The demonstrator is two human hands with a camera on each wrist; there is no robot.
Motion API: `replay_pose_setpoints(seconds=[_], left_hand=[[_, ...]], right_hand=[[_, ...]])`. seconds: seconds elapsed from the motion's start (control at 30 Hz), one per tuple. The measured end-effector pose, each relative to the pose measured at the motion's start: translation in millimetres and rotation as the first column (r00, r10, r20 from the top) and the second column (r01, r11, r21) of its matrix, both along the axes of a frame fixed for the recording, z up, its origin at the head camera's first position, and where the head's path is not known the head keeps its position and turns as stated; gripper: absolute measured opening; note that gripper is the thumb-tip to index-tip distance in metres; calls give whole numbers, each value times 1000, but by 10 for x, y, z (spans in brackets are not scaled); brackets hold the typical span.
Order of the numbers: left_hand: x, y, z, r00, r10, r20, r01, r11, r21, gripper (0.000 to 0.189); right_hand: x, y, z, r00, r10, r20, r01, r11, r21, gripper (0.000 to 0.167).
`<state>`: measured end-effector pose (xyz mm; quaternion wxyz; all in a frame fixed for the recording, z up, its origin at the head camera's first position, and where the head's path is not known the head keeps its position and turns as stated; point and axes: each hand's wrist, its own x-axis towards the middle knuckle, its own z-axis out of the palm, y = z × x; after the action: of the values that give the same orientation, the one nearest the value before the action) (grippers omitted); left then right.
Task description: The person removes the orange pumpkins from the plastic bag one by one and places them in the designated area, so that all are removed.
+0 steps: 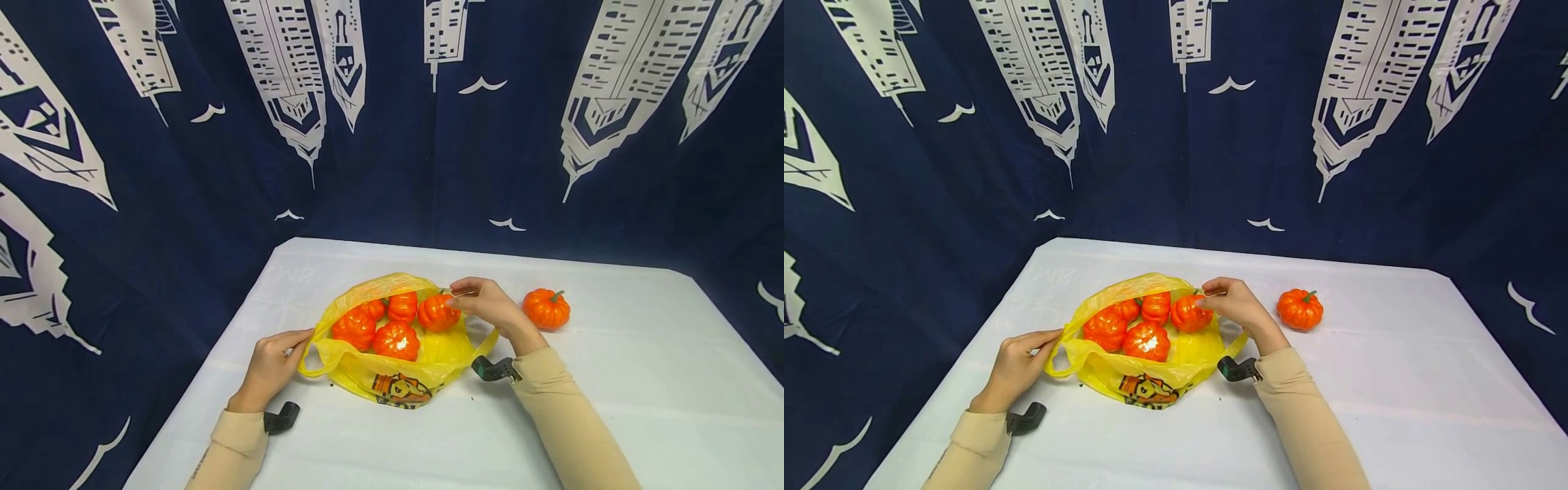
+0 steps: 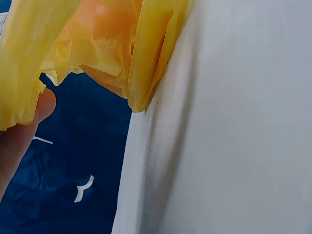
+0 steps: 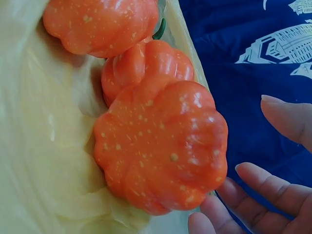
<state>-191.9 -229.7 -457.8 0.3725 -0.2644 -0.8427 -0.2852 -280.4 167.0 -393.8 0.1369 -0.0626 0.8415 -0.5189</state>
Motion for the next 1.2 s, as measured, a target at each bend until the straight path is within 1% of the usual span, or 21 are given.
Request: replay_pose_setpoints(seconds=[0.13, 0.43, 0.63, 0.93, 1.2], left_hand=[[3, 2, -4, 1000, 1, 5, -1, 1000, 1, 31], [-1, -1, -7, 1000, 0, -5, 0, 1000, -1, 30], [-3, 1, -1, 1000, -4, -10, 4, 1000, -1, 31], [-4, 5, 2, 1000, -9, -8, 9, 1000, 7, 30], [2, -2, -2, 1000, -2, -10, 2, 1000, -2, 30]], right_hand=[[-5, -31, -29, 1000, -17, -1, 17, 1000, 6, 53], [-12, -124, -67, 997, -69, 34, 68, 997, 33, 50], [-26, -151, -100, 996, -83, 40, 81, 996, 44, 48], [-31, -192, -120, 994, -95, 60, 94, 995, 33, 47], [-22, -222, -129, 990, -110, 92, 107, 994, 33, 48]])
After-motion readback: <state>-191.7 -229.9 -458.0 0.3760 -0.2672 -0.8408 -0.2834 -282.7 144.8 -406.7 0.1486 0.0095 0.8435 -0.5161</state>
